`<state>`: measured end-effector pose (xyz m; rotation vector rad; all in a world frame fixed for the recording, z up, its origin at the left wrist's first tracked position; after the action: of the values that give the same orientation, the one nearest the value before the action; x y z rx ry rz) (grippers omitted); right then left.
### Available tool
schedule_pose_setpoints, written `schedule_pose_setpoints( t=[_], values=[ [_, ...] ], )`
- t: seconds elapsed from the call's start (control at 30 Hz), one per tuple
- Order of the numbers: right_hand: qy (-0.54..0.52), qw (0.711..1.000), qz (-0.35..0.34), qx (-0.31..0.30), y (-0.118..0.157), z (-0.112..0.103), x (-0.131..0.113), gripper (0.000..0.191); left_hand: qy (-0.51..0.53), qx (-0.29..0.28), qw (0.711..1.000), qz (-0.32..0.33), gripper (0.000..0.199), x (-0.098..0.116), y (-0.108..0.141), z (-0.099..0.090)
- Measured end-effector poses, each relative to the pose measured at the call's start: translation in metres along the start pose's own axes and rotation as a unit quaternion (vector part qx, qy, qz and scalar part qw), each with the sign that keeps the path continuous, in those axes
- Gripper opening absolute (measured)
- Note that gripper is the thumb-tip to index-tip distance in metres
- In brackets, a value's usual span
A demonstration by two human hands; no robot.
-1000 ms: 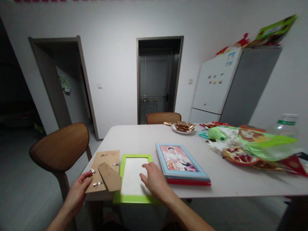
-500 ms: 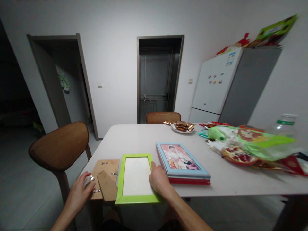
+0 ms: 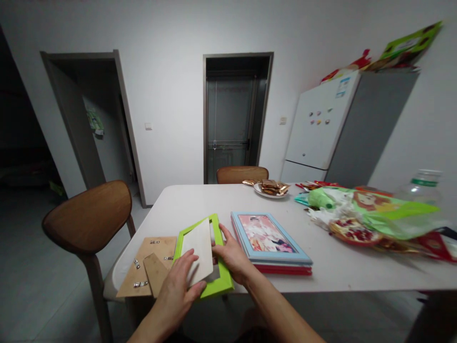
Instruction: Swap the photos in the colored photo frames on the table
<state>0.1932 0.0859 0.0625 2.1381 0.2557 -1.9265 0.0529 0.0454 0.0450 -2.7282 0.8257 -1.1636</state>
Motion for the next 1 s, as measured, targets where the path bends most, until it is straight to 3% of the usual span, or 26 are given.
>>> schedule_pose_setpoints(
  t=[0.17,0.27,0.37,0.5,0.63,0.8,1.0],
  values=[
    [0.022,0.999,0.023,-0.019,-0.006,-0.002,0.008,0.077,-0.061,0.055,0.994,0.066,0.055,0.015,-0.008,-0.010],
    [0.153,0.987,0.047,0.015,-0.012,-0.014,0.019,0.071,-0.022,0.135,0.991,0.010,0.047,0.001,0.000,-0.036],
    [0.339,0.938,0.036,0.060,-0.016,-0.023,0.028,0.061,0.011,0.189,0.977,-0.097,0.042,-0.027,0.016,-0.061],
    [0.479,0.875,0.032,0.067,-0.019,-0.020,0.043,0.050,0.012,0.171,0.964,-0.203,0.043,-0.068,0.040,-0.072],
    [0.526,0.847,0.032,0.066,-0.019,-0.015,0.052,0.041,-0.010,0.111,0.969,-0.221,0.034,-0.092,0.053,-0.061],
    [0.551,0.831,0.015,0.069,-0.020,-0.013,0.054,0.037,-0.095,0.064,0.968,-0.225,0.033,-0.093,0.052,-0.056],
    [0.559,0.825,0.016,0.074,-0.019,-0.014,0.056,0.038,-0.201,0.059,0.955,-0.212,0.031,-0.085,0.049,-0.060]
  ],
)
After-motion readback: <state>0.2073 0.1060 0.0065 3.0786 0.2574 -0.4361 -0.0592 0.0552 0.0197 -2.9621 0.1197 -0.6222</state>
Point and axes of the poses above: each hand's wrist, its own y-axis away from the middle knuckle, its own z-axis out of the palm, x = y × z, the point moved 5 cm from there along -y, towards the middle knuckle, and after that the axes turned 15 degrees about -x, right-handed, at the moved point
